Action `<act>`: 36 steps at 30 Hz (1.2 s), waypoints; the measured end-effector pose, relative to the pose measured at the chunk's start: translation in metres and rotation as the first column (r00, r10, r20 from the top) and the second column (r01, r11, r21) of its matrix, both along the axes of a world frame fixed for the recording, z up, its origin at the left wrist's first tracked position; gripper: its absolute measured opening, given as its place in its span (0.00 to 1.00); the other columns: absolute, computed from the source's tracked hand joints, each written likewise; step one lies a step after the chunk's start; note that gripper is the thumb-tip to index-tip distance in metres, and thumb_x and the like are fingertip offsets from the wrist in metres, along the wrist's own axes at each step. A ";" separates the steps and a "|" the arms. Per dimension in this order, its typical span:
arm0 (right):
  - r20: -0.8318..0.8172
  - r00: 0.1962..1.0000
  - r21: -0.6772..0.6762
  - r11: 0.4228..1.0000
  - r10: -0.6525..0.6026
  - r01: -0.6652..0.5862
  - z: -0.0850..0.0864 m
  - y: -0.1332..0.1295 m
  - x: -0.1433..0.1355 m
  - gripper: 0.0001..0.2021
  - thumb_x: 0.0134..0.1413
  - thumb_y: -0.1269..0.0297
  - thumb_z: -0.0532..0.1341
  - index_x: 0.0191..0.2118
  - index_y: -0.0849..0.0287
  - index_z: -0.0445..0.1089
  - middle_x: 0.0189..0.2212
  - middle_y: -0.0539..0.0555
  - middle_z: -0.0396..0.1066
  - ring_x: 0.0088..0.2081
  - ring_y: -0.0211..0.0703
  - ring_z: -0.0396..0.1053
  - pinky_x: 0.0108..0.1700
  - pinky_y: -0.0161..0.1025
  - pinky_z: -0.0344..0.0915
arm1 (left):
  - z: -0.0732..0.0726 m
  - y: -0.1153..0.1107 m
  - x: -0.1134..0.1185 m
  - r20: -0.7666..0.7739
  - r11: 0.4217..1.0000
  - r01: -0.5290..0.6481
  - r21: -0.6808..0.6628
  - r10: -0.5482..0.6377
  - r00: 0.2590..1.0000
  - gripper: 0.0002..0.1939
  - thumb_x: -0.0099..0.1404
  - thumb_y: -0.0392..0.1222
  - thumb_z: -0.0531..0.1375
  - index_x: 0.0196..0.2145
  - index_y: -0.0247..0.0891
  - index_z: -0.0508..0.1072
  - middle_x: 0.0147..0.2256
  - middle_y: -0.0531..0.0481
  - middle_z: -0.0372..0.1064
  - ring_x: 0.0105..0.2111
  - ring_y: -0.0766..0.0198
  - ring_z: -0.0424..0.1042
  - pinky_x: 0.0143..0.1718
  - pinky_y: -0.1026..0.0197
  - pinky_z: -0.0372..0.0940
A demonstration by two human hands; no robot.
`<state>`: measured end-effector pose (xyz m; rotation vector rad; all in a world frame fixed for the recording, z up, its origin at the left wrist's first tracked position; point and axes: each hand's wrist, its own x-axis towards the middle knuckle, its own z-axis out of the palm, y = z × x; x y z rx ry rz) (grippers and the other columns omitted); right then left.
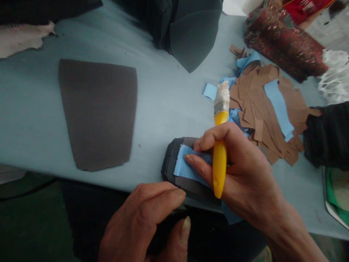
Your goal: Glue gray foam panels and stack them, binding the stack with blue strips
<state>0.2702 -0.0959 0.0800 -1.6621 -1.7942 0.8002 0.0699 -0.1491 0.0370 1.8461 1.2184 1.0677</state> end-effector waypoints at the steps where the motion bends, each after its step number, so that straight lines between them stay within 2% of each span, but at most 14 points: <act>1: 0.001 1.000 -0.005 1.000 0.002 -0.002 0.001 0.000 0.000 0.10 0.65 0.66 0.67 0.40 0.52 0.63 0.33 0.46 0.68 0.30 0.36 0.65 0.30 0.35 0.62 | 0.000 0.002 -0.001 -0.011 1.000 0.002 0.014 -0.002 1.000 0.12 0.73 0.34 0.61 0.53 0.43 0.74 0.46 0.53 0.77 0.44 0.69 0.79 0.51 0.68 0.73; 4: 0.012 1.000 -0.015 1.000 0.004 -0.003 0.003 0.001 0.000 0.09 0.65 0.66 0.66 0.39 0.52 0.63 0.32 0.46 0.67 0.28 0.36 0.62 0.28 0.35 0.60 | 0.000 0.013 -0.007 -0.106 0.996 0.023 0.091 -0.013 0.994 0.13 0.73 0.32 0.60 0.53 0.42 0.74 0.47 0.50 0.76 0.45 0.66 0.78 0.52 0.65 0.74; 7: 0.010 1.000 -0.014 1.000 0.007 -0.007 0.004 0.002 -0.001 0.09 0.65 0.66 0.66 0.39 0.52 0.63 0.30 0.46 0.66 0.26 0.35 0.60 0.27 0.35 0.59 | 0.002 0.022 -0.011 -0.209 0.977 0.105 0.184 -0.065 0.976 0.14 0.73 0.33 0.60 0.54 0.42 0.74 0.50 0.48 0.76 0.46 0.63 0.78 0.51 0.63 0.75; 10: -0.004 1.000 -0.010 1.000 0.016 -0.016 0.004 0.003 -0.002 0.09 0.65 0.67 0.65 0.39 0.52 0.62 0.29 0.45 0.65 0.25 0.34 0.60 0.27 0.34 0.60 | 0.003 0.025 -0.010 -0.246 0.967 0.150 0.206 -0.098 0.964 0.14 0.72 0.32 0.60 0.54 0.40 0.74 0.52 0.46 0.77 0.48 0.63 0.78 0.54 0.61 0.73; 14: -0.022 0.999 0.008 0.999 0.037 -0.037 0.002 0.004 -0.002 0.10 0.65 0.70 0.65 0.40 0.52 0.62 0.29 0.43 0.65 0.25 0.32 0.61 0.27 0.32 0.59 | 0.000 0.026 -0.003 -0.233 0.955 0.155 0.253 -0.096 0.968 0.13 0.73 0.32 0.61 0.54 0.35 0.74 0.55 0.44 0.76 0.52 0.64 0.75 0.59 0.62 0.69; 22: 0.003 0.999 0.032 0.998 0.047 -0.047 0.003 0.004 -0.002 0.11 0.65 0.72 0.65 0.39 0.52 0.61 0.27 0.41 0.64 0.24 0.30 0.60 0.27 0.30 0.58 | -0.008 0.032 0.002 -0.252 0.948 0.177 0.265 -0.109 0.962 0.14 0.73 0.30 0.61 0.54 0.33 0.73 0.55 0.42 0.77 0.54 0.64 0.73 0.59 0.61 0.68; 26: 0.030 0.999 0.053 0.998 0.031 -0.033 0.004 0.005 -0.005 0.12 0.64 0.74 0.64 0.39 0.52 0.60 0.26 0.40 0.63 0.23 0.29 0.60 0.25 0.28 0.58 | -0.007 0.030 0.000 -0.257 0.944 0.178 0.279 -0.105 0.961 0.13 0.72 0.29 0.61 0.54 0.33 0.74 0.53 0.43 0.78 0.53 0.64 0.74 0.58 0.62 0.68; 32: 0.090 0.995 0.088 0.996 -0.039 0.031 0.001 0.005 -0.011 0.11 0.64 0.69 0.66 0.40 0.51 0.60 0.25 0.39 0.63 0.21 0.29 0.60 0.23 0.28 0.57 | -0.005 0.031 0.001 -0.265 0.943 0.176 0.281 -0.100 0.959 0.13 0.74 0.30 0.60 0.54 0.32 0.75 0.52 0.44 0.79 0.52 0.64 0.74 0.58 0.61 0.68; 36: 0.095 0.995 0.084 0.996 -0.037 0.029 0.000 0.006 -0.012 0.10 0.66 0.70 0.63 0.39 0.51 0.60 0.25 0.39 0.64 0.21 0.29 0.61 0.24 0.26 0.59 | -0.009 0.029 0.001 -0.231 0.944 0.155 0.291 -0.088 0.969 0.12 0.74 0.31 0.60 0.53 0.32 0.76 0.53 0.43 0.79 0.52 0.63 0.74 0.58 0.60 0.69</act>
